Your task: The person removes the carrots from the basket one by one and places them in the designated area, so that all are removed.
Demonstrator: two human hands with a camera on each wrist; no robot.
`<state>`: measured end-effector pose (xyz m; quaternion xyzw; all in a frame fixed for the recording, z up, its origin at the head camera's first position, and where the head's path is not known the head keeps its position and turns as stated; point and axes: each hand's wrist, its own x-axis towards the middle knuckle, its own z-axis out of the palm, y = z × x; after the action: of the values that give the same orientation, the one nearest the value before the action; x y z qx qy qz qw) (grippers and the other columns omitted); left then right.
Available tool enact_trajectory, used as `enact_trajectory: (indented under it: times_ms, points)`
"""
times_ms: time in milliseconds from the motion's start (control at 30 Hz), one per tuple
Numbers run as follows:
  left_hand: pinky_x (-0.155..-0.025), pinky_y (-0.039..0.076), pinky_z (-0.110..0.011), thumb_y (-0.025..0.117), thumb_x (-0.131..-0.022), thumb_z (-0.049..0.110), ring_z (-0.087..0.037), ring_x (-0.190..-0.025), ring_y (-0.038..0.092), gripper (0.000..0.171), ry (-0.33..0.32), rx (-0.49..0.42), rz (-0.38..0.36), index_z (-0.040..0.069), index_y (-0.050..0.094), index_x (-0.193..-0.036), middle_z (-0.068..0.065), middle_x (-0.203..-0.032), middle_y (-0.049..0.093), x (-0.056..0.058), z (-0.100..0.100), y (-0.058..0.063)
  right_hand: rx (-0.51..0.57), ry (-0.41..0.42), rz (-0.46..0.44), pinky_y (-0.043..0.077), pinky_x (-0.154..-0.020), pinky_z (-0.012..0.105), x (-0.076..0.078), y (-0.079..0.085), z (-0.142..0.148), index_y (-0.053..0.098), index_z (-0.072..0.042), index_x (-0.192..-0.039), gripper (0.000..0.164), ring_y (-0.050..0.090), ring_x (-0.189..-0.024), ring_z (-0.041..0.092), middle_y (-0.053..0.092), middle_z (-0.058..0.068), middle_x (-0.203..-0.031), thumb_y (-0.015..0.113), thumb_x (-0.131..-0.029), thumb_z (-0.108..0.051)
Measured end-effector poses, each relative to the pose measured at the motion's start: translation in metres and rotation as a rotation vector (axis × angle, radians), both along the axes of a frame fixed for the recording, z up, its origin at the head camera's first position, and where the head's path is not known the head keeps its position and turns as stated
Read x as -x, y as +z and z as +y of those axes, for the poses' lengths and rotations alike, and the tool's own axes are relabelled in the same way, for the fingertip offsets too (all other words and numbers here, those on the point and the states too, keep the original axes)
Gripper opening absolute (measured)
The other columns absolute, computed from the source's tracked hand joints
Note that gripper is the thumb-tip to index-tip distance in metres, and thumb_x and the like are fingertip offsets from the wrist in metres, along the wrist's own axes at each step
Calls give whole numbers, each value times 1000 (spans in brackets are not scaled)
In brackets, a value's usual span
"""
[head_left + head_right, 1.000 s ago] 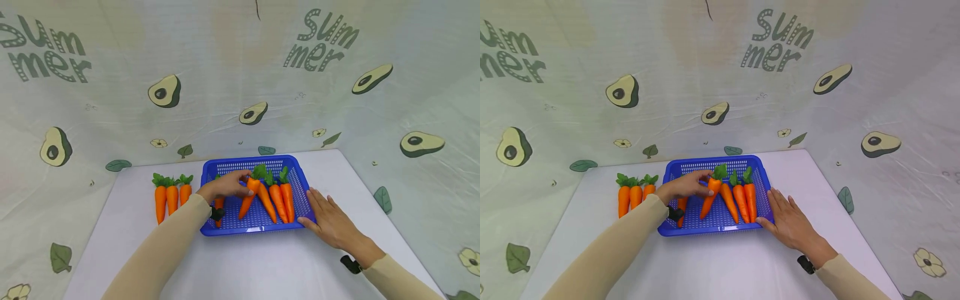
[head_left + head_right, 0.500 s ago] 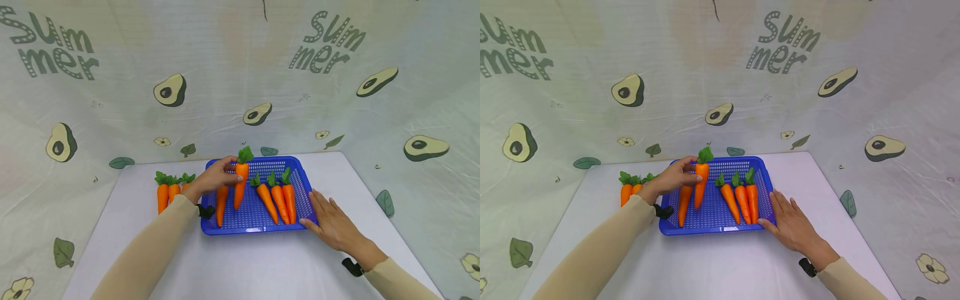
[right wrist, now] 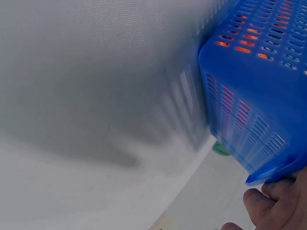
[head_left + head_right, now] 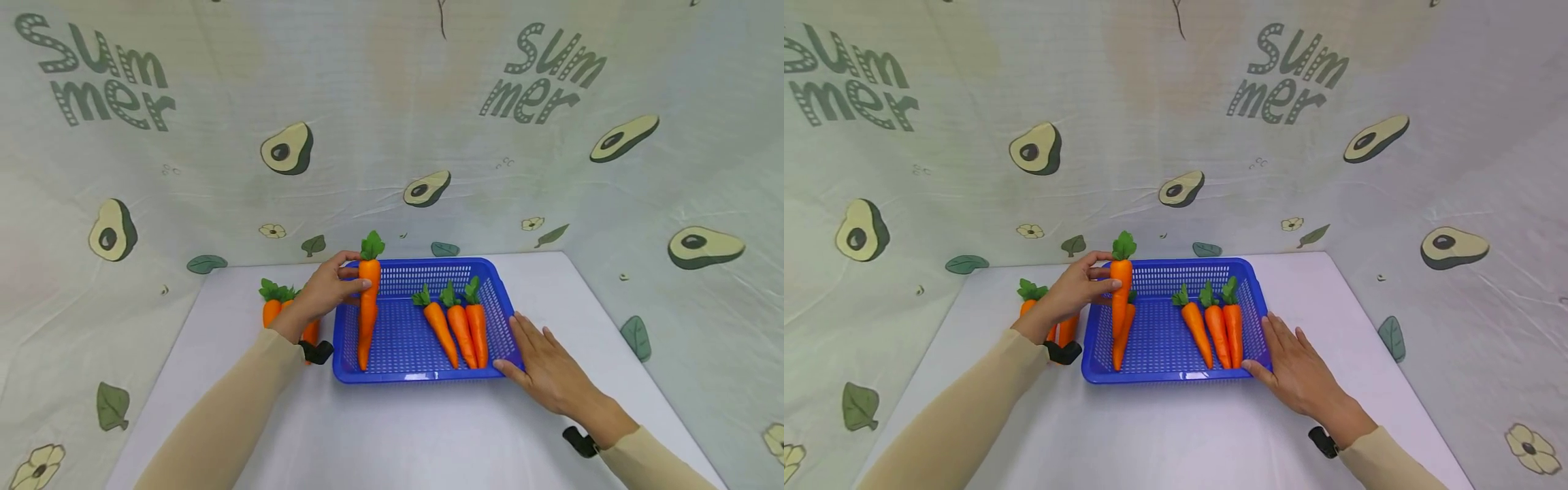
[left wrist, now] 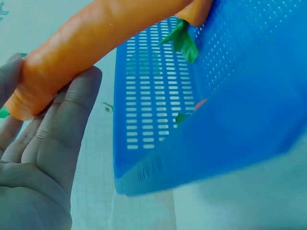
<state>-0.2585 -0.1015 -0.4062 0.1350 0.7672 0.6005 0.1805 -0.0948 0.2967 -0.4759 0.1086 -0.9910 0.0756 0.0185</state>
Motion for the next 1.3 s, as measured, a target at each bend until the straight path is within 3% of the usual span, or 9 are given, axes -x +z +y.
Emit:
enact_trajectory:
  times_ms: [167, 467, 733, 833, 1033, 1133, 1300]
  points:
    - [-77, 60, -43, 73, -88, 23, -32, -110, 66, 53, 24, -29, 26, 24, 49, -135, -15, -134, 56, -3, -7, -1, 0, -4, 4, 18, -119, 59, -1, -1, 0, 14, -3, -156, 92, 22, -147, 39, 19, 20, -161, 43, -94, -65]
    - [-80, 60, -42, 72, -89, 31, -29, -116, 62, 49, 53, -42, 92, 33, 54, -135, -7, -137, 55, -9, -26, 5, 4, -17, -13, 0, -122, 50, -2, -1, -1, 13, -4, -156, 93, 19, -148, 39, 16, 19, -162, 41, -94, -66]
    - [-83, 59, -48, 72, -89, 26, -30, -109, 64, 58, 106, -110, 71, 22, 44, -140, -13, -138, 51, -15, -56, 16, 2, -10, -4, 15, -119, 59, -1, 1, -2, 14, -3, -156, 92, 21, -147, 40, 19, 20, -161, 42, -94, -66]
    - [-85, 58, -46, 72, -89, 27, -28, -112, 63, 60, 105, -72, 81, 22, 43, -141, -12, -141, 49, -18, -67, 17, 5, -5, 13, 14, -120, 57, -1, 0, -1, 16, -2, -155, 91, 22, -147, 39, 20, 20, -160, 42, -95, -65]
    - [-86, 58, -43, 72, -89, 28, -28, -117, 62, 62, 100, -16, 88, 22, 41, -142, -12, -144, 48, -24, -88, 17, 15, 2, 17, -3, -123, 47, -2, -1, 0, 15, -2, -155, 91, 23, -146, 41, 20, 22, -160, 42, -95, -64]
    - [-87, 58, -43, 72, -89, 29, -28, -114, 63, 63, 121, 11, 100, 20, 40, -143, -14, -144, 48, -26, -102, 16, 13, 1, 4, -3, -123, 50, -2, -2, 0, 13, -2, -155, 91, 22, -146, 42, 19, 23, -160, 41, -95, -65]
    - [-88, 57, -44, 70, -90, 33, -33, -112, 64, 66, 171, 107, 128, 20, 37, -146, -17, -146, 46, -26, -134, 11, 11, -4, -14, -12, -121, 45, -1, -2, 0, 10, -2, -156, 93, 21, -146, 43, 17, 24, -160, 40, -95, -66]
